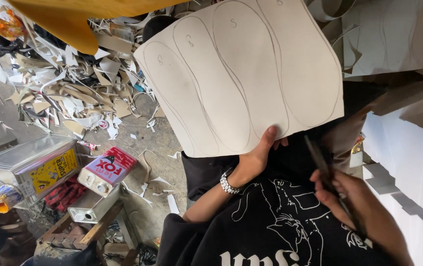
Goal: The person sits on the floor and uses scissors to cut out pre-drawn shoe insole shapes from a sheet of white material. They carefully follow the outlines, separating each insole from the sheet and placing the finished pieces on a nearby table.
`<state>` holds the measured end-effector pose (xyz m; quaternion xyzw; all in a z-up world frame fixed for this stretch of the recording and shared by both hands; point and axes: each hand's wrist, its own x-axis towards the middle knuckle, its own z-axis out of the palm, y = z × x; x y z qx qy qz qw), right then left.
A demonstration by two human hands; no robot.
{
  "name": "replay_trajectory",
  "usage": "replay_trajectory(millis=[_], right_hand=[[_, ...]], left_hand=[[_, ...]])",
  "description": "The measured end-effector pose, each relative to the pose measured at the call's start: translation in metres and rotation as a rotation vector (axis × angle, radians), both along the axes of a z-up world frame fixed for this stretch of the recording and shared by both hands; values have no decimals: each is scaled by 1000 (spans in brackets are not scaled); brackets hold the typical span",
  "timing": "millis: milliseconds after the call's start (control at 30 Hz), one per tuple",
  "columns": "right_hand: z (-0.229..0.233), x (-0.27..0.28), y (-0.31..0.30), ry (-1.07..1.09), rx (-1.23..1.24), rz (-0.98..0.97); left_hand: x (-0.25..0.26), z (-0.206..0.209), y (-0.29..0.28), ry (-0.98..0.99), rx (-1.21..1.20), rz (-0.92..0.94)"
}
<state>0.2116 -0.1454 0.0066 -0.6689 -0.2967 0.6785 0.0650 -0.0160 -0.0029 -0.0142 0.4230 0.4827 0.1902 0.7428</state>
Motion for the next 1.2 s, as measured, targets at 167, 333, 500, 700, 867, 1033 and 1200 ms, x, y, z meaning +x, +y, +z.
replay_trajectory(millis=[167, 333, 500, 700, 867, 1033, 1200], right_hand=[[31, -35, 45, -83, 27, 50], [39, -50, 62, -66, 244, 36], [29, -61, 59, -181, 265, 46], [24, -68, 50, -194, 353, -23], [14, -70, 46, -218, 377, -40], [8, -70, 46, -280, 464, 20], [11, -69, 46, -280, 486, -7]], left_hand=[[2, 9, -4, 113, 63, 150], [7, 13, -3, 82, 89, 261], [8, 25, 7, -23, 183, 136], [11, 21, 4, -41, 207, 129], [13, 21, 4, -88, 116, 111], [15, 19, 4, -118, 37, 136], [15, 23, 8, -89, 120, 113]])
